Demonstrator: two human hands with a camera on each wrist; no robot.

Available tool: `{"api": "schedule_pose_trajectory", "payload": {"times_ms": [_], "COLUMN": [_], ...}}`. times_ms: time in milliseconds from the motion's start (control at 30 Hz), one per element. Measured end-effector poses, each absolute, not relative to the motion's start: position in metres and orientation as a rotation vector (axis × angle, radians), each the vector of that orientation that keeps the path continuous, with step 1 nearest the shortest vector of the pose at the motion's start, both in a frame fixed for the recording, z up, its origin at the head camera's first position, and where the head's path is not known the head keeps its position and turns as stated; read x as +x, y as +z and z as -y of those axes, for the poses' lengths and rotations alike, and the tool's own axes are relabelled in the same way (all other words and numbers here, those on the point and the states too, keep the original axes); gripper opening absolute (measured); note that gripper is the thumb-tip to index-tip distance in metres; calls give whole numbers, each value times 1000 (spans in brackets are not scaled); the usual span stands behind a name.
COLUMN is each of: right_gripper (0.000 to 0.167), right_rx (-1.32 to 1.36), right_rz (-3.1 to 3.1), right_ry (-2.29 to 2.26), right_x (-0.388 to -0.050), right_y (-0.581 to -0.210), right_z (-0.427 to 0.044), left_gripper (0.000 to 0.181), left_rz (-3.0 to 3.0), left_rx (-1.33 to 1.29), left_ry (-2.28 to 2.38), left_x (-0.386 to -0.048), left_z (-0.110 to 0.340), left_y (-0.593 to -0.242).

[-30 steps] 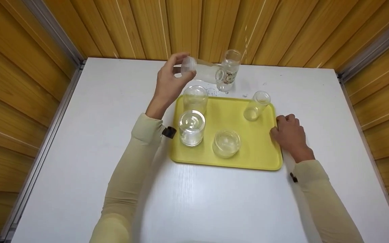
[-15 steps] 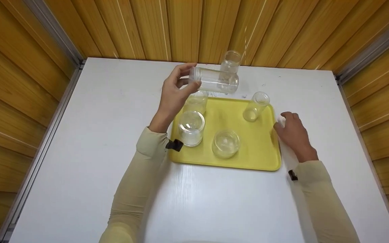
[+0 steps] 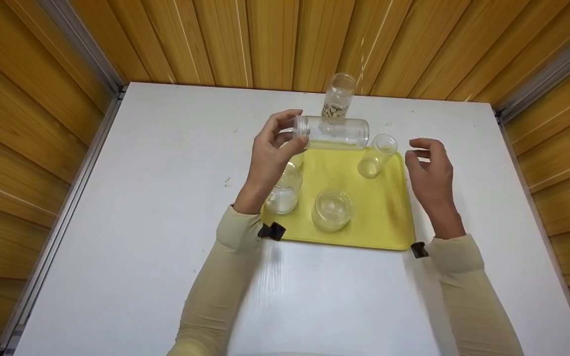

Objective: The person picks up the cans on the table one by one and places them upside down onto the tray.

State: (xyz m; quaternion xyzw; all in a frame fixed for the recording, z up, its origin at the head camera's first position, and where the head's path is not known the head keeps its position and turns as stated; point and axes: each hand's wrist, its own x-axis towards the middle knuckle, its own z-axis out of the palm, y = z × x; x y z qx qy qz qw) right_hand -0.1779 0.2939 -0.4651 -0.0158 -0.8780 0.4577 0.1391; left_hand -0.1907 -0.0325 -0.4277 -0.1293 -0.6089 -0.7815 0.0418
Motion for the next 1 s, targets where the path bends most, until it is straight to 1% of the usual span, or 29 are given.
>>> {"api": "schedule_pose_trajectory", "payload": {"times_ms": [167,367,667,1000], "right_gripper": [39,46,43,39], "right_rx": [148,330,432,443], "right_rz": [2334,2104,2007,1962], "right_ry": [1744,2161,2332,2372], "right_x": [-170,-162,-156,-154], "right_y": [-450,-440,-433,-436], "right_z": [-274,-256,-239,-233], "left_gripper": [53,53,53,54], "left_rz": [1860,1852,1772,1795], "left_rx": [-396,-406,-395,-415], "left_ry": [-2417,-2438,-2527,-2477], "left_x": [-184,-176,-168,-162], "left_z": [24,17,10,10], "left_y": [-434,-439,-442,-442]}}
